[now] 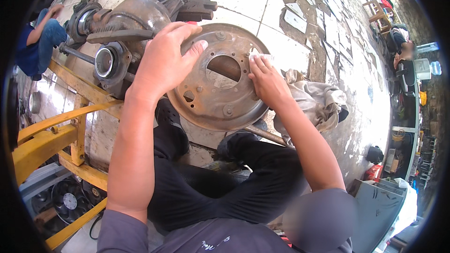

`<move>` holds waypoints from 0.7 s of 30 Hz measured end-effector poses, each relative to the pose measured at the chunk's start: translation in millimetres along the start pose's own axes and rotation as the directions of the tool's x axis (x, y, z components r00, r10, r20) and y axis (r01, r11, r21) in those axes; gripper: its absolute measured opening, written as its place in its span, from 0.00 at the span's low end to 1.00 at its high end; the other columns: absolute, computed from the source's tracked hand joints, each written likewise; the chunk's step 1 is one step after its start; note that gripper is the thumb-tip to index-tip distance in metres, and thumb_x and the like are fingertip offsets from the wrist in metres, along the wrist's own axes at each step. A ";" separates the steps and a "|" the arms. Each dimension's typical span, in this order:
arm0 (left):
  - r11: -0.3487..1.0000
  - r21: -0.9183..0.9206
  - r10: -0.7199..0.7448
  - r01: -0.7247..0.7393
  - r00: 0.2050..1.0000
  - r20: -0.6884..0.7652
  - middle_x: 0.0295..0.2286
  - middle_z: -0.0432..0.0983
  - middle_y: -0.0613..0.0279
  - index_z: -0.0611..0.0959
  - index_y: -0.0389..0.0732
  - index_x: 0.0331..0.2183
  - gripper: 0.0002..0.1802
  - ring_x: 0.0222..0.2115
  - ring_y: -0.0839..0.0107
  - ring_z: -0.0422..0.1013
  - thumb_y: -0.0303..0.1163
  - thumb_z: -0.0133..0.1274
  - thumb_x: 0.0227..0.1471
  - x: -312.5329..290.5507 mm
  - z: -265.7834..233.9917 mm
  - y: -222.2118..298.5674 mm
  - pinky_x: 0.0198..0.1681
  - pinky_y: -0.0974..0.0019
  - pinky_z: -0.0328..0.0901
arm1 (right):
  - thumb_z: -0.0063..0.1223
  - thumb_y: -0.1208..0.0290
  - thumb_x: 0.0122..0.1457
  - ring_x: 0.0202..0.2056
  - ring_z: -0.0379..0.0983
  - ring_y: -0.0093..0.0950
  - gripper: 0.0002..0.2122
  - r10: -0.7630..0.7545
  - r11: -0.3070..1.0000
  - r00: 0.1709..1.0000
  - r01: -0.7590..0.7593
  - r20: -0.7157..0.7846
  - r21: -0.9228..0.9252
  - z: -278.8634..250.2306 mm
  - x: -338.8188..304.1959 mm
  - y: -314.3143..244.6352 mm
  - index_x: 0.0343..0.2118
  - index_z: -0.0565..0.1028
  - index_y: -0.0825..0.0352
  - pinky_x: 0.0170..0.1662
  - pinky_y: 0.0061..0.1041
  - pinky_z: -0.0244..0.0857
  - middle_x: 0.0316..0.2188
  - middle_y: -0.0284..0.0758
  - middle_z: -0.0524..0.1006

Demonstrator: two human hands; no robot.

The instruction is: The person sands a brake drum with sandpaper while sitting on the floor. They hold the drum with one hand and rub the sandpaper over its surface with the other.

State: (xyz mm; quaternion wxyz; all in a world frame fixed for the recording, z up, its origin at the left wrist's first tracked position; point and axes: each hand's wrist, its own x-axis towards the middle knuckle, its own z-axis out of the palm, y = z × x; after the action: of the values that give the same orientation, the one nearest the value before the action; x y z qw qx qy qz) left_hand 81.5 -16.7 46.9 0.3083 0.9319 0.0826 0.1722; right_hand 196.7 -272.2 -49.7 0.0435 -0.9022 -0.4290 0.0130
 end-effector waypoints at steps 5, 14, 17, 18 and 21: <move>1.000 0.000 0.024 -0.024 0.999 -0.047 0.46 0.77 0.52 0.81 0.37 0.47 0.20 0.47 0.53 0.74 0.39 0.56 0.57 1.5 3.8 -1.1 0.53 0.57 0.67 | 0.42 0.66 0.69 0.63 0.60 0.45 0.20 0.031 0.999 0.998 -0.033 -0.051 -0.029 6.1 10.6 8.1 0.59 0.67 0.71 0.63 0.38 0.58 0.61 0.48 0.66; 1.000 -0.018 -0.020 0.019 0.998 -0.053 0.45 0.78 0.54 0.82 0.39 0.46 0.20 0.48 0.56 0.73 0.41 0.56 0.56 3.3 -1.7 -9.4 0.53 0.50 0.63 | 0.41 0.65 0.69 0.64 0.59 0.45 0.20 0.008 1.000 1.000 -0.009 -0.016 -0.028 -1.8 7.4 5.4 0.59 0.66 0.70 0.62 0.38 0.60 0.61 0.47 0.66; 0.998 0.000 -0.059 0.059 0.997 0.058 0.48 0.76 0.52 0.80 0.39 0.49 0.22 0.51 0.54 0.71 0.42 0.55 0.57 0.8 -6.9 -6.2 0.55 0.52 0.63 | 0.41 0.65 0.69 0.63 0.59 0.45 0.20 0.022 0.999 0.999 -0.023 -0.030 -0.030 1.0 14.9 7.9 0.58 0.67 0.72 0.63 0.38 0.58 0.60 0.48 0.67; 0.998 0.027 -0.067 0.065 0.994 0.088 0.49 0.76 0.51 0.80 0.38 0.50 0.24 0.51 0.53 0.71 0.43 0.55 0.57 -1.0 -8.6 -7.1 0.56 0.54 0.64 | 0.41 0.65 0.69 0.63 0.59 0.45 0.20 0.015 1.000 1.000 -0.016 -0.025 -0.013 0.7 15.1 5.2 0.58 0.67 0.73 0.64 0.38 0.57 0.60 0.49 0.67; 0.964 0.186 -0.244 0.191 0.913 0.327 0.50 0.75 0.49 0.78 0.38 0.53 0.27 0.53 0.54 0.69 0.45 0.54 0.57 -3.5 -18.7 -5.6 0.58 0.52 0.61 | 0.43 0.66 0.68 0.63 0.59 0.45 0.19 -0.039 0.999 0.999 0.039 -0.006 -0.001 0.1 -8.4 0.9 0.58 0.67 0.72 0.63 0.38 0.58 0.60 0.48 0.67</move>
State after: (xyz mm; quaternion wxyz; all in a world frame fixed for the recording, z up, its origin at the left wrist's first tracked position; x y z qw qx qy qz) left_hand 71.0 -3.0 56.6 0.2644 0.9530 0.1432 -0.0367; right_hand 192.0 -279.3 -50.0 0.0447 -0.8937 -0.4463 0.0093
